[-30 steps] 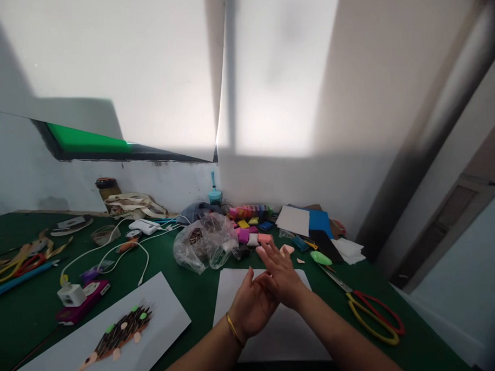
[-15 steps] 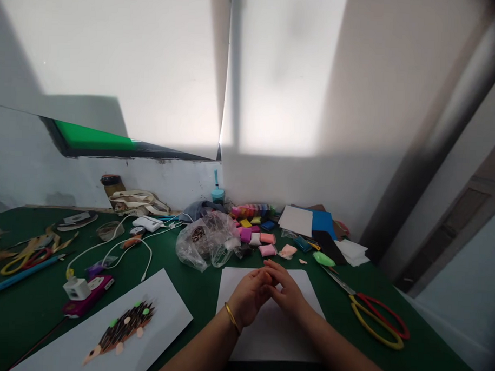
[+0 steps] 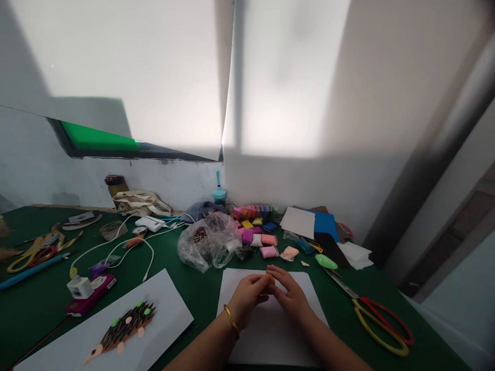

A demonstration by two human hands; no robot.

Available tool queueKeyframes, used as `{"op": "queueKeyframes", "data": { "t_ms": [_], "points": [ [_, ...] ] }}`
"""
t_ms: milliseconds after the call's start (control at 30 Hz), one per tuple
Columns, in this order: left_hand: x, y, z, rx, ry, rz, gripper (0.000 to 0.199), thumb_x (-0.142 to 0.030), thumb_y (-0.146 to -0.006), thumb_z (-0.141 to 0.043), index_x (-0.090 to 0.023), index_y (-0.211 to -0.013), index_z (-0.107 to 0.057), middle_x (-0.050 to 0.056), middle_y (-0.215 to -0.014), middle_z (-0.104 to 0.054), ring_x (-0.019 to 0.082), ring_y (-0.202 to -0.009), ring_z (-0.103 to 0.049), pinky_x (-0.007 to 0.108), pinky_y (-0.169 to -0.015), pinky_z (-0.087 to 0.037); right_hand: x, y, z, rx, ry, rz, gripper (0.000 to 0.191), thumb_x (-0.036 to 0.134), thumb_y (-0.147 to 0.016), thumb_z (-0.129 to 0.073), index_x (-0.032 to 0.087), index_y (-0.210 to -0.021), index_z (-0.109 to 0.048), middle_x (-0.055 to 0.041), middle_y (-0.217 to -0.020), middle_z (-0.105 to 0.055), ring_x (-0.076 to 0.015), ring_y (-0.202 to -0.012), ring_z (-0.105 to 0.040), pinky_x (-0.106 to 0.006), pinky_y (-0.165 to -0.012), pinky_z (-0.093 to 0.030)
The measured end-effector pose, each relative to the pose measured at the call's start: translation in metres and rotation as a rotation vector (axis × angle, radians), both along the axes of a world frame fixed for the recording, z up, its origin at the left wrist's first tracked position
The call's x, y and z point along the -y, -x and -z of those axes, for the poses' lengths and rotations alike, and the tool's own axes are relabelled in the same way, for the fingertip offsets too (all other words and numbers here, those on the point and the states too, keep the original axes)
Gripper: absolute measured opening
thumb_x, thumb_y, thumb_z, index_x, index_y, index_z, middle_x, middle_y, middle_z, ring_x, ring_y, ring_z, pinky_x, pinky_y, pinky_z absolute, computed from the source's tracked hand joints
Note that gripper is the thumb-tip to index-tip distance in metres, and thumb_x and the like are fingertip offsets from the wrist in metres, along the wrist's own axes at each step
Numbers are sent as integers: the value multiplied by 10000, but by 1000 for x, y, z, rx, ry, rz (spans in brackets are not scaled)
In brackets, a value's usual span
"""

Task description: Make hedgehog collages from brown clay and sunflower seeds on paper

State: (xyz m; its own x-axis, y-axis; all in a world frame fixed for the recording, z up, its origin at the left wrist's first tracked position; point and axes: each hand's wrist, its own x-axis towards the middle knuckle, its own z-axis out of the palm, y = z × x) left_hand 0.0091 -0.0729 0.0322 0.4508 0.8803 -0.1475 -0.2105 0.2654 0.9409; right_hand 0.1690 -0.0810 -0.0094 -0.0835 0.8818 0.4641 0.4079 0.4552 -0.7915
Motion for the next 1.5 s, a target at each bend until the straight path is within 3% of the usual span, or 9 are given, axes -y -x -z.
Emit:
{"op": "queueKeyframes", "data": {
  "t_ms": [133,300,500,600,700,867,1067,1300,1500],
  "points": [
    [-3,-1,2,-87,-58,-13,439,-530,-701,-622,-152,-918,-671,71,-865,-653,177,-810,-576,289,-726,-409,-1,1,2,-46,22,-4,330,402,-819,-548,275,-1116,-613,-73,-1257,-540,-251,-1182,-474,-445,-1004,-383],
    [-9,-5,9,-272,-446,-243,321,-485,-710,-628,-179,-742,-718,72,-933,-608,219,-932,-542,330,-838,-429,-1,7,3,-199,172,-30,524,434,-768,-601,243,-1244,-494,-95,-1197,-587,-253,-1066,-566,-413,-870,-482],
    [-5,-4,17,-444,-731,-315,360,-433,-835,-493,-239,-1106,-631,81,-1052,-533,200,-966,-526,358,-840,-459,2,5,-8,-245,227,-17,299,434,-815,-529,207,-967,-651,-72,-993,-674,-232,-938,-605,-352,-825,-471],
    [-8,-1,24,-447,-727,-304,441,-423,-796,-557,-231,-1192,-563,87,-1067,-565,203,-927,-554,341,-766,-485,2,3,-8,-153,207,54,239,390,-792,-550,194,-877,-655,-61,-890,-671,-212,-832,-601,-322,-742,-468],
    [-13,0,30,-389,-669,-216,296,-397,-785,-578,-207,-994,-667,69,-936,-643,200,-873,-587,327,-773,-480,3,3,-7,-20,174,72,186,348,-783,-541,190,-802,-638,-40,-804,-647,-189,-759,-572,-300,-686,-445],
    [-17,-1,35,-260,-537,-217,238,-379,-774,-599,-178,-876,-675,65,-870,-673,202,-842,-613,317,-781,-478,5,3,-11,-38,176,-7,285,368,-768,-571,199,-994,-609,-44,-914,-646,-194,-824,-577,-301,-724,-444],
    [-14,0,34,-356,-676,-286,460,-375,-746,-634,-226,-1175,-567,71,-992,-598,195,-887,-566,291,-694,-481,6,5,-13,-49,175,-13,245,380,-826,-504,216,-927,-655,-48,-936,-660,-195,-861,-580,-304,-755,-440],
    [-10,0,28,-440,-724,-270,238,-389,-810,-544,-211,-771,-696,48,-790,-631,183,-796,-558,307,-735,-456,5,8,-9,51,173,18,203,366,-778,-563,203,-867,-645,-30,-839,-649,-184,-778,-570,-294,-699,-434],
    [-11,0,31,-360,-689,-288,422,-385,-757,-613,-246,-1154,-594,67,-998,-600,198,-894,-556,320,-735,-479,5,6,-11,-13,184,14,252,391,-820,-499,217,-905,-660,-49,-907,-665,-203,-837,-591,-309,-740,-451]
  ]
}}
